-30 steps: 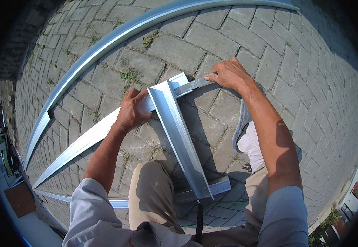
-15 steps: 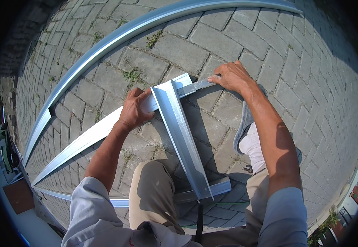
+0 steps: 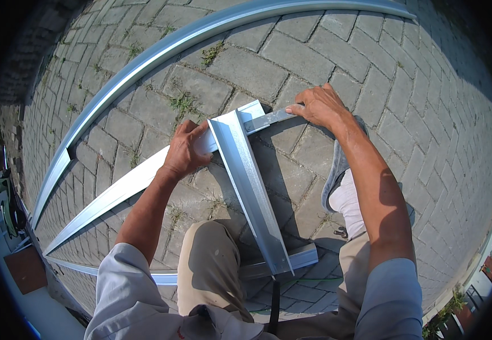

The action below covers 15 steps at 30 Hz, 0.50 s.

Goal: Measure and drill holes into aluminum frame segments for assembly.

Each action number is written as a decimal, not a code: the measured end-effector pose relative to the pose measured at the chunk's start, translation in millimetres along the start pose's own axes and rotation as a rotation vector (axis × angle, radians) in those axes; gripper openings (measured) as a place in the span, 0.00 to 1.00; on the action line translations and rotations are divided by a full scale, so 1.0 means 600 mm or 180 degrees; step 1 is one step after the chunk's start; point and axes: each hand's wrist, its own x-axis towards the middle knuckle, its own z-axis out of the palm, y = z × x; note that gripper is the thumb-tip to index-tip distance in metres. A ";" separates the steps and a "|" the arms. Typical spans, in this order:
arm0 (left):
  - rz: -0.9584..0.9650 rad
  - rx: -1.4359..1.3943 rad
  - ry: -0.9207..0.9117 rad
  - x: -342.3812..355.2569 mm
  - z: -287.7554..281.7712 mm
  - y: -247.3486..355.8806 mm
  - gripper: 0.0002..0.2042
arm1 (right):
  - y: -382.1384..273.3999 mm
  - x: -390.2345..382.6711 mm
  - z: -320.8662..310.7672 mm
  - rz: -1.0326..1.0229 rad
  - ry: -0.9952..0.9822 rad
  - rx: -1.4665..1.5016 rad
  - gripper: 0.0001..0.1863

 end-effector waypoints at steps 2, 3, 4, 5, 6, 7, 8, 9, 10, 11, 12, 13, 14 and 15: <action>-0.0002 0.0016 -0.0002 -0.001 0.000 0.000 0.41 | -0.002 0.001 0.000 0.0008 -0.0012 -0.0006 0.23; 0.0005 0.0034 -0.0001 -0.001 -0.002 0.000 0.41 | -0.002 0.002 0.001 -0.0002 -0.0020 0.0001 0.23; 0.0012 0.0053 0.0000 -0.002 -0.004 0.001 0.41 | -0.002 0.003 0.001 -0.0012 -0.0028 0.0010 0.23; 0.0018 0.0050 -0.0004 -0.001 -0.004 0.003 0.41 | 0.000 0.003 0.002 -0.0004 -0.0028 0.0009 0.23; 0.0008 0.0078 -0.0007 -0.001 -0.005 0.006 0.41 | 0.002 0.002 0.004 -0.0040 0.0017 -0.0003 0.23; 0.0001 0.0107 -0.0009 -0.001 -0.005 0.008 0.41 | 0.004 0.002 0.005 -0.0074 0.0063 -0.0015 0.23; 0.0009 0.0108 -0.0012 0.000 -0.004 0.007 0.41 | 0.005 0.001 0.004 -0.0066 0.0066 -0.0014 0.23; 0.0017 0.0078 -0.0005 0.000 -0.002 0.005 0.41 | 0.007 0.001 0.003 -0.0091 0.0050 -0.0008 0.23; 0.0028 0.0048 0.0000 0.001 -0.002 0.003 0.41 | 0.008 0.000 0.002 -0.0113 0.0034 -0.0001 0.22; 0.0044 0.0053 -0.0011 0.001 -0.003 0.004 0.41 | 0.004 0.000 -0.002 -0.0096 0.0040 0.0007 0.22; -0.0035 0.0006 -0.0032 -0.001 -0.004 0.005 0.41 | -0.002 0.001 -0.005 -0.0016 -0.0080 0.0018 0.21; -0.0112 -0.0041 -0.0054 -0.002 -0.005 0.006 0.40 | -0.006 0.001 -0.007 0.0066 -0.0198 0.0030 0.20; -0.0077 -0.0040 -0.0069 -0.001 -0.005 0.008 0.40 | -0.003 0.001 -0.006 0.0102 -0.0186 0.0037 0.20; -0.0074 -0.0049 -0.0056 0.000 -0.004 0.008 0.40 | 0.002 0.002 -0.001 0.0042 -0.0109 0.0041 0.20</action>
